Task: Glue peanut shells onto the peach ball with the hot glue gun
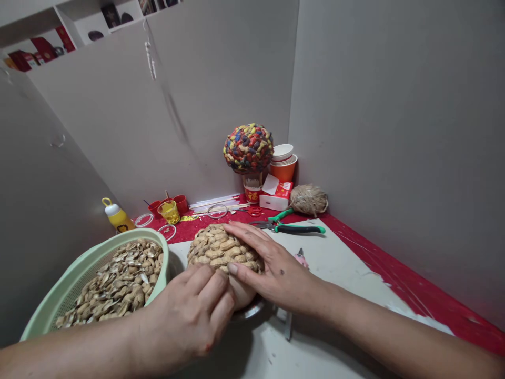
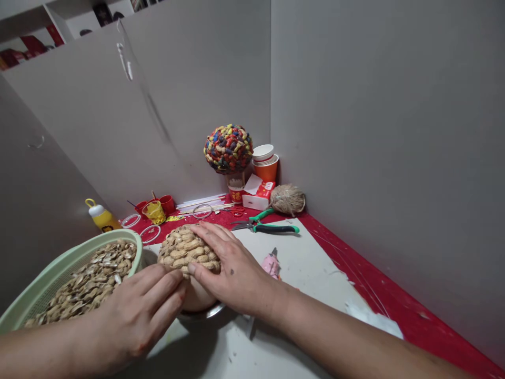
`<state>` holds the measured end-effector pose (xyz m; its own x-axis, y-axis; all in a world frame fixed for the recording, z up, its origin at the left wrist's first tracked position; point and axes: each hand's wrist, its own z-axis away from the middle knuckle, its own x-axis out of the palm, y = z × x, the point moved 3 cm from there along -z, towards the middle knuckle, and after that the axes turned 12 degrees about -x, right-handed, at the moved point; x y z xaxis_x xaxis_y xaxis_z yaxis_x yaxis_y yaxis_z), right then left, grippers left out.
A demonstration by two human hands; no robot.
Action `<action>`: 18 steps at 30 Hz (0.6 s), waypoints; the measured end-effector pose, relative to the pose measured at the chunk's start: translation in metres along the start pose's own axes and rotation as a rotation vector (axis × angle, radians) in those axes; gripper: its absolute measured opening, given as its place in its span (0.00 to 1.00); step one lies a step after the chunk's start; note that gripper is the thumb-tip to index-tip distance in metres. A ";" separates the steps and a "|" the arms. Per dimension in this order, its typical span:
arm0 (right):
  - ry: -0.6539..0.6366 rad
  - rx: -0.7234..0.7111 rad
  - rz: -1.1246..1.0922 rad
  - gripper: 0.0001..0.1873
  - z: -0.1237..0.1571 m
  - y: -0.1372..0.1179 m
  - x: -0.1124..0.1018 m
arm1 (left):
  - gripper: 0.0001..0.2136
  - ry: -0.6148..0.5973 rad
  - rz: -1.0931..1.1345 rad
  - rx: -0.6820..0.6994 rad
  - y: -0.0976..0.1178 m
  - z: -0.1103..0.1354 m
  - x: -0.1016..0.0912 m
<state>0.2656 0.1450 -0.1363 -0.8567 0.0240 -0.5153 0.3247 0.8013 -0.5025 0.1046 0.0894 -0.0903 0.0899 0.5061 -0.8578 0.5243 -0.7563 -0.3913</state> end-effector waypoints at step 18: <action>0.065 -0.414 0.290 0.16 0.015 -0.041 -0.006 | 0.20 -0.044 0.604 -0.607 -0.073 0.010 0.006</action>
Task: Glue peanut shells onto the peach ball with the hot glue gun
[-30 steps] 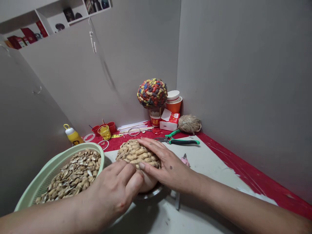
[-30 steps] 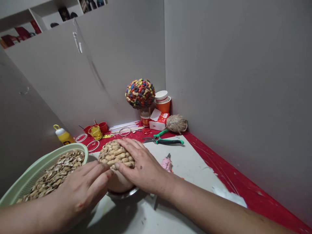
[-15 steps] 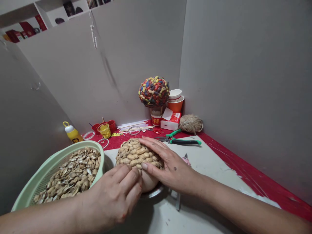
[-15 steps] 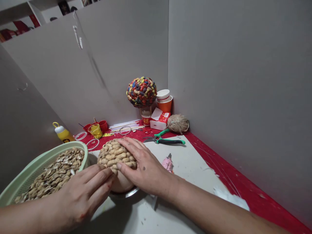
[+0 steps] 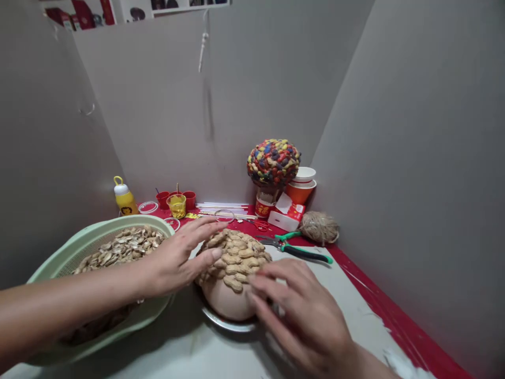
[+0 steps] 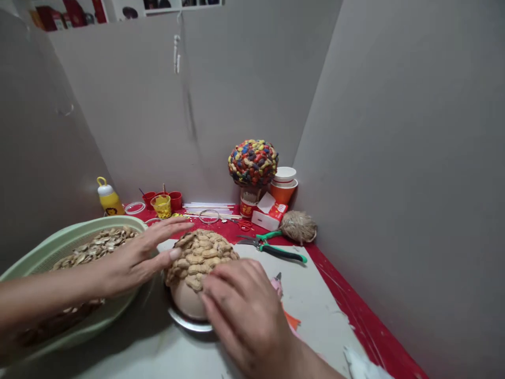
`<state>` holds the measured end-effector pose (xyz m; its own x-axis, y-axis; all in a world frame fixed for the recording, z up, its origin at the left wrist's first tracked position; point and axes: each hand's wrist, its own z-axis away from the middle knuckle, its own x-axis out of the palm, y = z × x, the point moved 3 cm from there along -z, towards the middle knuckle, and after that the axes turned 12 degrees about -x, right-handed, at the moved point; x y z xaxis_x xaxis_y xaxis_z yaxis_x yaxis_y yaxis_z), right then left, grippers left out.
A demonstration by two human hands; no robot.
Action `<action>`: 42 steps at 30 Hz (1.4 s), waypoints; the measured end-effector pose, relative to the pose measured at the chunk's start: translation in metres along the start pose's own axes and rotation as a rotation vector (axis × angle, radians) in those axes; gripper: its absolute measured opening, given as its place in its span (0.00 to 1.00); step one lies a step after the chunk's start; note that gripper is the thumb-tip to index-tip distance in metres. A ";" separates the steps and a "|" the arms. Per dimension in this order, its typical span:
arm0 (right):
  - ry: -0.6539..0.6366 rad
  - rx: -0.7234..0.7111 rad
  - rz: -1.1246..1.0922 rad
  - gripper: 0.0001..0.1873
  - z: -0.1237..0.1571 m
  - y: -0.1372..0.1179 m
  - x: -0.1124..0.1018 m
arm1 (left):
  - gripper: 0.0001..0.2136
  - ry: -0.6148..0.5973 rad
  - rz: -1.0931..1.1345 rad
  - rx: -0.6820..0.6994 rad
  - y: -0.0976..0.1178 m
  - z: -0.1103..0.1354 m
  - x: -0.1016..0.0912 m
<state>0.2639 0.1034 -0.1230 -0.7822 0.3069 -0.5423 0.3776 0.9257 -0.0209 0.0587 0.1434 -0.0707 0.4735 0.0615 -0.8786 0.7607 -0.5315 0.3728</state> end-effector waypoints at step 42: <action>-0.152 0.000 0.333 0.04 -0.001 -0.022 0.026 | 0.24 -0.268 0.326 -0.108 -0.018 -0.035 0.050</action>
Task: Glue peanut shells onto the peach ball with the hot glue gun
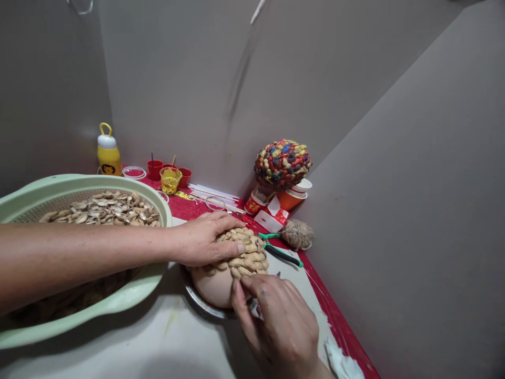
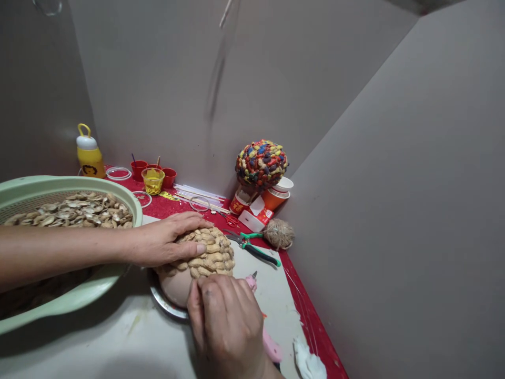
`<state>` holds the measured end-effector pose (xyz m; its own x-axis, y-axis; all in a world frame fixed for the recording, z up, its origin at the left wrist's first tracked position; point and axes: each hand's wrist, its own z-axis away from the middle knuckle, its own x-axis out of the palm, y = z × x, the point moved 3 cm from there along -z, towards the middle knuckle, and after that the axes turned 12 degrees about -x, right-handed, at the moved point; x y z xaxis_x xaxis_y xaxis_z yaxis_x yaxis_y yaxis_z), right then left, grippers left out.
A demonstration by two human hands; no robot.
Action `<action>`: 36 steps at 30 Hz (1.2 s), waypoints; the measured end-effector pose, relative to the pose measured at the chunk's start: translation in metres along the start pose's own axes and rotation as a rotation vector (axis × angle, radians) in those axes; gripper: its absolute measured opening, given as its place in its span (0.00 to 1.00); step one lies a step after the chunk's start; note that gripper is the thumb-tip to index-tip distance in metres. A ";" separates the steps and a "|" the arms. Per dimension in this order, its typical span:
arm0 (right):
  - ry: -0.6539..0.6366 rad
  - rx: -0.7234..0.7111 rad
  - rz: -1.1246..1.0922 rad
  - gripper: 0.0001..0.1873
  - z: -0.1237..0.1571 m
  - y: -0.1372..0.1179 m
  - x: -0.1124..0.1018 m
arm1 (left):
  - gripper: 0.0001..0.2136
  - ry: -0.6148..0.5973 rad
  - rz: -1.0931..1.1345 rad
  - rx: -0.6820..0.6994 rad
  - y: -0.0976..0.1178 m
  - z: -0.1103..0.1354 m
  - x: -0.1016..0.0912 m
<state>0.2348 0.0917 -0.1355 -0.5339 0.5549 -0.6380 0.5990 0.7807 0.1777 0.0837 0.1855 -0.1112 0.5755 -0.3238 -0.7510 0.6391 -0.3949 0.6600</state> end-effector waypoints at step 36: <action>-0.001 -0.160 0.034 0.10 0.011 0.008 -0.009 | 0.26 -0.075 -0.046 -0.030 0.001 0.004 -0.002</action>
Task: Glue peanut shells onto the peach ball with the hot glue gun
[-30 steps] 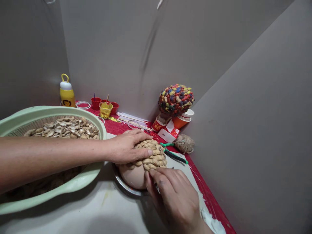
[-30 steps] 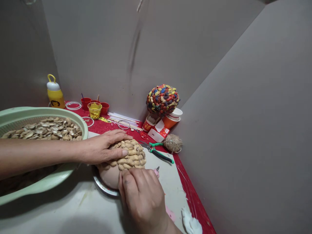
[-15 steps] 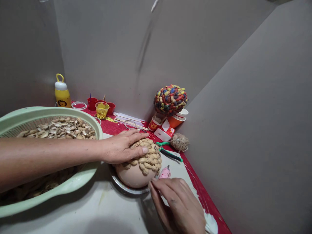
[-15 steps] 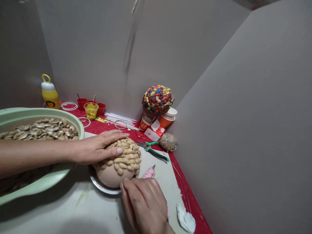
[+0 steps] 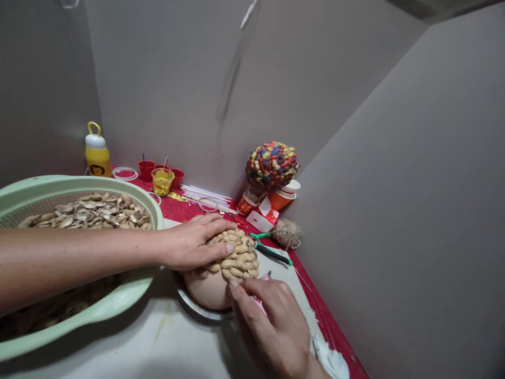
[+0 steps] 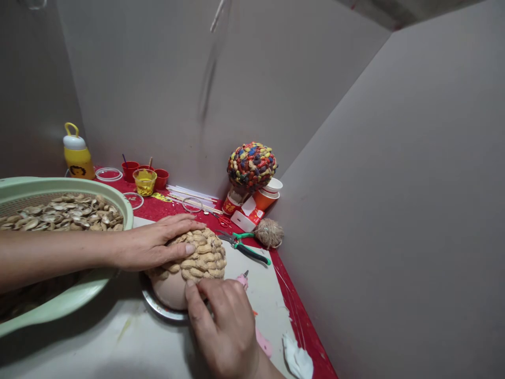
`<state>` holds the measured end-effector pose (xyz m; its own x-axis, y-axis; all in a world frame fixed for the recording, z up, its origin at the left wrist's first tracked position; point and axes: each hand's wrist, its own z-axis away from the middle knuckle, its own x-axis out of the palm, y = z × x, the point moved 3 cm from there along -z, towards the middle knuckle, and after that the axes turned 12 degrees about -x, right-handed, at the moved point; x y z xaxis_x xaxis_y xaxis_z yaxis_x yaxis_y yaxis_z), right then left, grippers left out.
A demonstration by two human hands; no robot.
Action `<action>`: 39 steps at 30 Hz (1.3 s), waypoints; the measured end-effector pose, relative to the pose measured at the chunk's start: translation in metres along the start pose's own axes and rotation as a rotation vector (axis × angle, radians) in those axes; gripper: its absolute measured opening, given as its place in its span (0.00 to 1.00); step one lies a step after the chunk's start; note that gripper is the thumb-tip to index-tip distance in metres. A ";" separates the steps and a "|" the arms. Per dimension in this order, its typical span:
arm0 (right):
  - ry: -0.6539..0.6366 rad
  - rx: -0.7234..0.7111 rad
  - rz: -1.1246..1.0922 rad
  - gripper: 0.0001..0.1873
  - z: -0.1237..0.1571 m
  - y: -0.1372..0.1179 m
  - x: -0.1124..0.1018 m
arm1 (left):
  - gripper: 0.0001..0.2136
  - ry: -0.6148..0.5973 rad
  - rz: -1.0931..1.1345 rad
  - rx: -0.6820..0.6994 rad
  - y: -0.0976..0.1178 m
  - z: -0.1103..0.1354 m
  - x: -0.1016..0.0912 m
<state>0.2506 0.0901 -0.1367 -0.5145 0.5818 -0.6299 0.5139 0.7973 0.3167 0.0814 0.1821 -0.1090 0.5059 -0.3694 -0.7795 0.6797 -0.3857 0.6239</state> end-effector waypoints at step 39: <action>-0.079 0.510 -0.331 0.42 0.027 0.030 0.025 | 0.45 -0.010 -0.087 -0.021 -0.002 0.019 -0.008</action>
<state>0.2715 0.1242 -0.1624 -0.6607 0.2869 -0.6936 0.6090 0.7452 -0.2718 0.0657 0.1695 -0.1035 0.4396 -0.3434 -0.8300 0.7316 -0.3992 0.5527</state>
